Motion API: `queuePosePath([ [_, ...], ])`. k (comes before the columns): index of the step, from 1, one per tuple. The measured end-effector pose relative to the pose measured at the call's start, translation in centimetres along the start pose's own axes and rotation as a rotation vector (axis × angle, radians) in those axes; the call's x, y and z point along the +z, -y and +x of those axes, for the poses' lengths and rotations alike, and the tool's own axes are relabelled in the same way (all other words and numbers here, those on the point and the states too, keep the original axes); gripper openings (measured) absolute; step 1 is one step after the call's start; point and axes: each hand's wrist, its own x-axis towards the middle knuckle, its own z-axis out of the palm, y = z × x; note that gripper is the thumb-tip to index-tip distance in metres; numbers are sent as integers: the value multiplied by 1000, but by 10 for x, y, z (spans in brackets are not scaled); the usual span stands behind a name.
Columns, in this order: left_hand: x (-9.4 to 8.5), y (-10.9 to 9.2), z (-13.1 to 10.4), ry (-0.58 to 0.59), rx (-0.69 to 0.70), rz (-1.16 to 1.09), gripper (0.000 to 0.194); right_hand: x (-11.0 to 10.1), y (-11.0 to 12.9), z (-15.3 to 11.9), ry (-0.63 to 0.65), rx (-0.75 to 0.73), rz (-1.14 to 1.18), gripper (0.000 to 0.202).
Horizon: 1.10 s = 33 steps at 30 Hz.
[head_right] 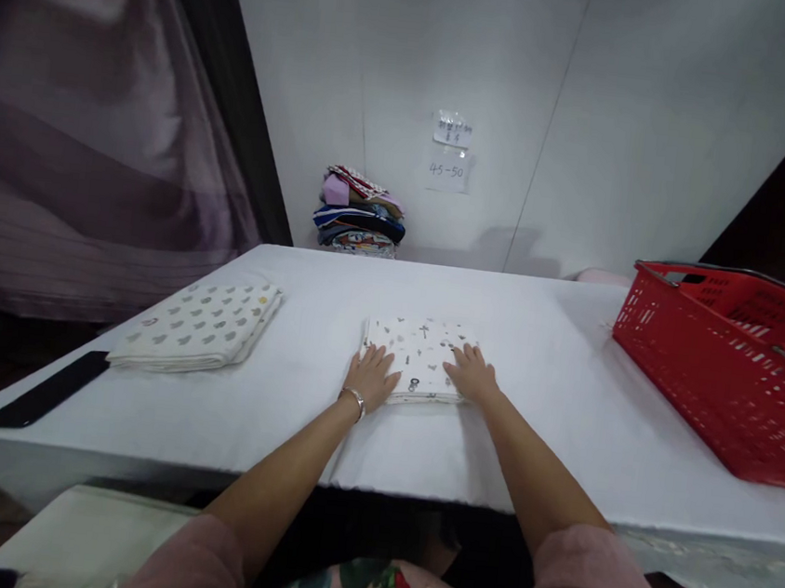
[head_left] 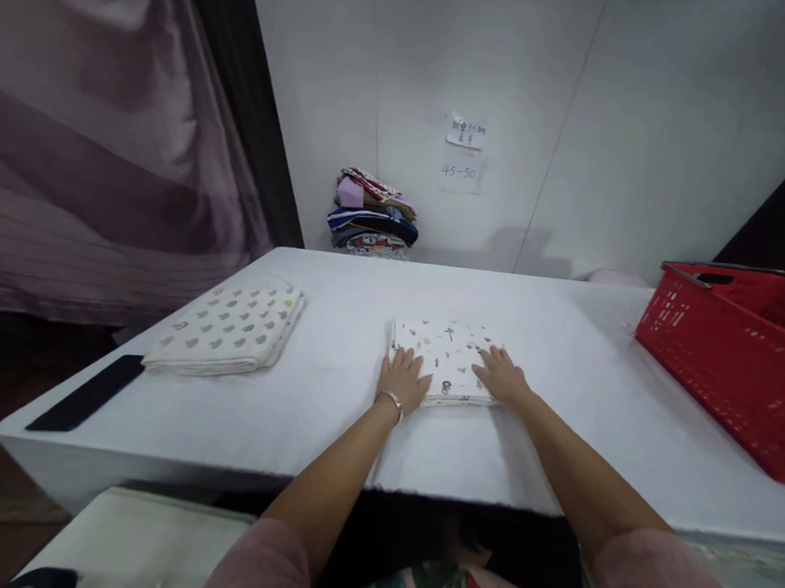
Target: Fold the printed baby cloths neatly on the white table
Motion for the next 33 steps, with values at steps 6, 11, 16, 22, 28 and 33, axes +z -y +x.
queuePosePath([
  [6, -23, -9, 16, 162, -36, 0, 61, 18, -8, 1, 39, 20, -46, 53],
  [11, -29, -9, 54, 41, -102, 13, 67, 15, -6, 1, 48, 14, -50, 54],
  [16, -9, 8, 65, 96, -214, -66, 71, 17, -10, 0, 51, 6, -27, 56],
  [22, -5, 8, 64, 111, -219, -73, 73, 4, 0, 11, 47, -20, -91, 55],
  [28, -4, 9, 63, 68, -213, -120, 68, -5, 16, 52, -103, -120, -68, 63],
  [33, -1, 21, 62, -112, -208, -297, 51, 19, 0, 63, -15, -19, -38, 62],
])
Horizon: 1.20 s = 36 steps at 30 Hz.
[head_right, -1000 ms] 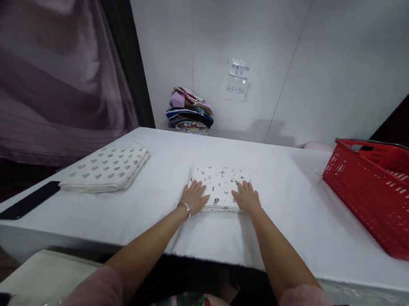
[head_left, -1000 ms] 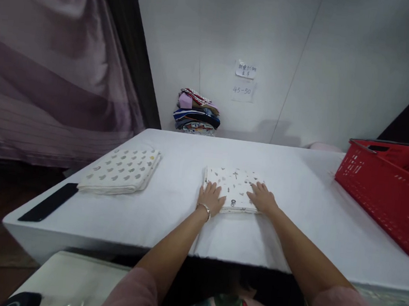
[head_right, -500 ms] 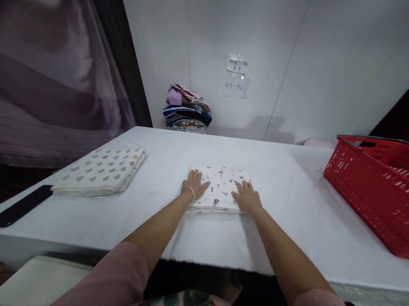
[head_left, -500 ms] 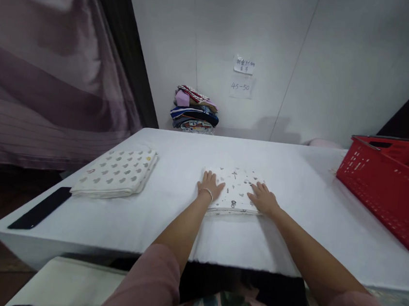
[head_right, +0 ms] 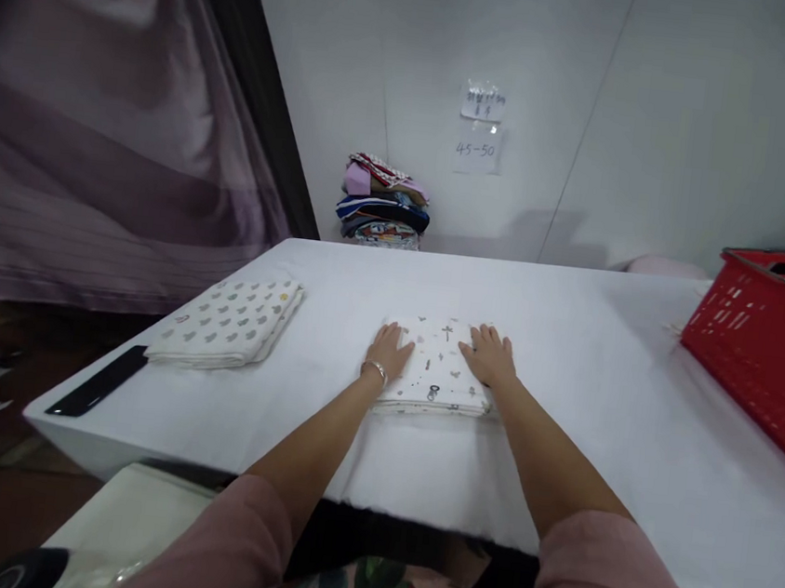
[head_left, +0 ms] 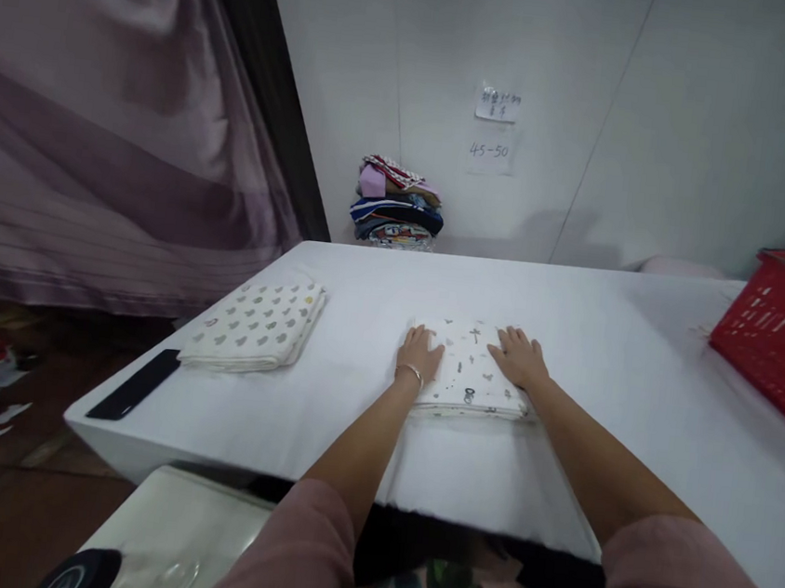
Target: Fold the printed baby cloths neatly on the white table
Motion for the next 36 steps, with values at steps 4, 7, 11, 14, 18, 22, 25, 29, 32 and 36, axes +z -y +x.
queuePosePath([
  [4, -1, 10, 1, -202, -186, -181, 33, 8, -5, -1, -23, -11, 0, 62],
  [7, -3, 12, 0, -270, -261, -224, 22, 7, -4, -1, -32, -13, 6, 63],
  [11, -5, 8, -3, -280, -295, -203, 16, 6, -3, -2, -47, -17, 21, 61],
  [14, -6, 5, -4, -264, -319, -181, 20, 5, -3, -3, -51, -13, 20, 60],
  [18, -7, 4, -5, -247, -353, -181, 23, 3, -2, -5, -51, -15, 31, 59],
  [22, -9, 2, -6, -234, -360, -179, 22, 2, -1, -6, -60, -14, 45, 58],
  [25, -9, 3, -6, -228, -326, -174, 18, 3, -1, -5, -72, -18, 41, 57],
  [29, -7, 6, -5, -249, -280, -168, 20, 5, -3, -4, -64, -10, 30, 58],
  [32, -5, 8, -4, -274, -323, -180, 21, 6, -4, -3, -64, -15, 33, 59],
  [36, -5, 8, -3, -240, -391, -167, 16, 5, -3, -3, -69, -10, 42, 59],
])
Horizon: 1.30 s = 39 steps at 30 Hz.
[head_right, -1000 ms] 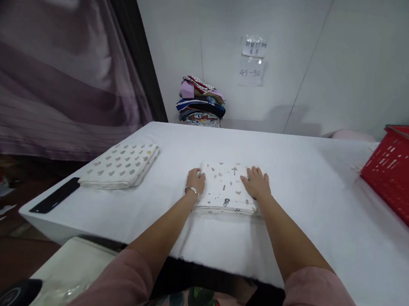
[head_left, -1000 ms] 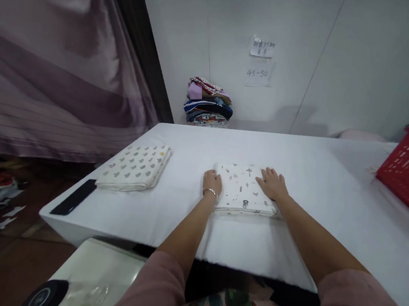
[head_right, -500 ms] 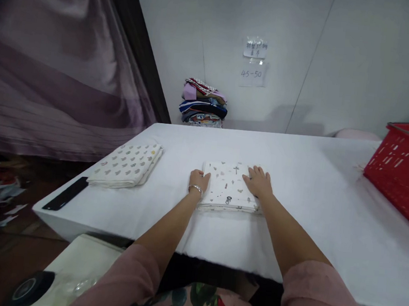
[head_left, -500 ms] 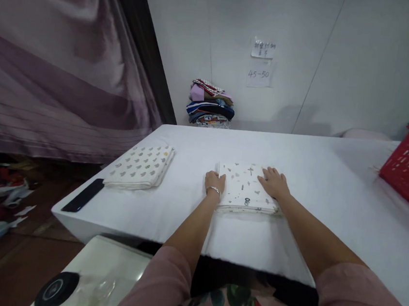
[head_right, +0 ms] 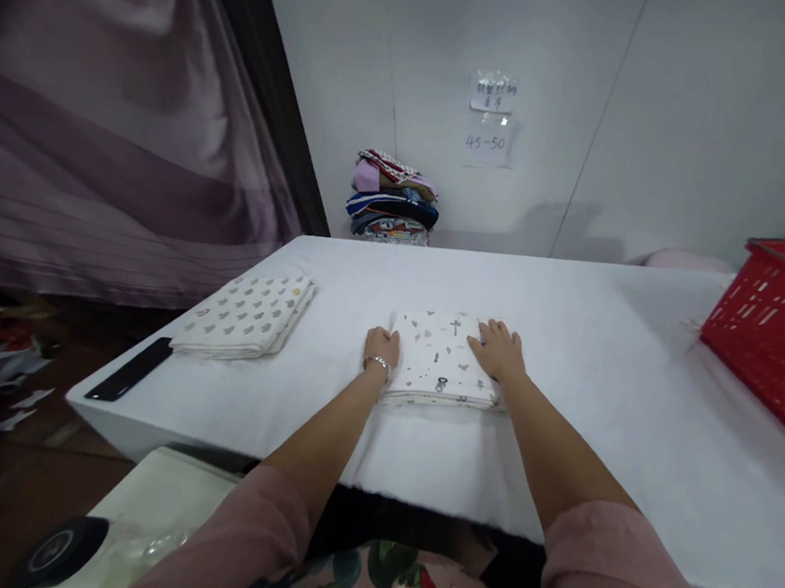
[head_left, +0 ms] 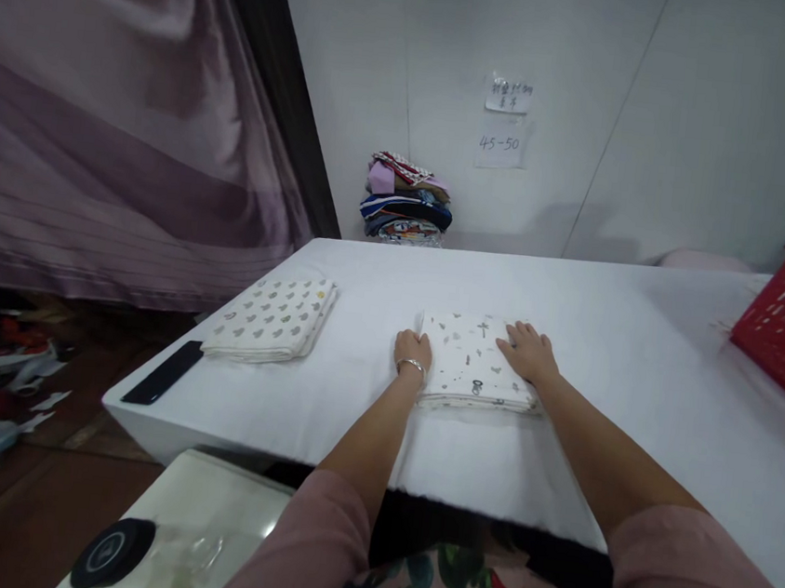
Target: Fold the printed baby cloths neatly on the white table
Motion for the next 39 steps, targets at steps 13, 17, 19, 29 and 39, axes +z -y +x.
queuePosePath([
  [13, 0, -2, -1, -2, -4, -23, 19, 0, 0, -1, -19, -11, -1, 59],
  [17, 0, -2, -1, 0, 2, -10, 20, 0, 0, -1, -4, -2, 0, 59],
  [19, 0, -2, -1, 3, 13, -6, 18, 0, -1, -1, -8, -3, -2, 59],
  [29, -1, -2, 0, 43, 51, 41, 27, -1, 1, -2, -33, -13, 0, 57],
  [39, -5, -5, -1, 89, 57, 164, 40, -1, 1, -1, -9, 7, -7, 58],
])
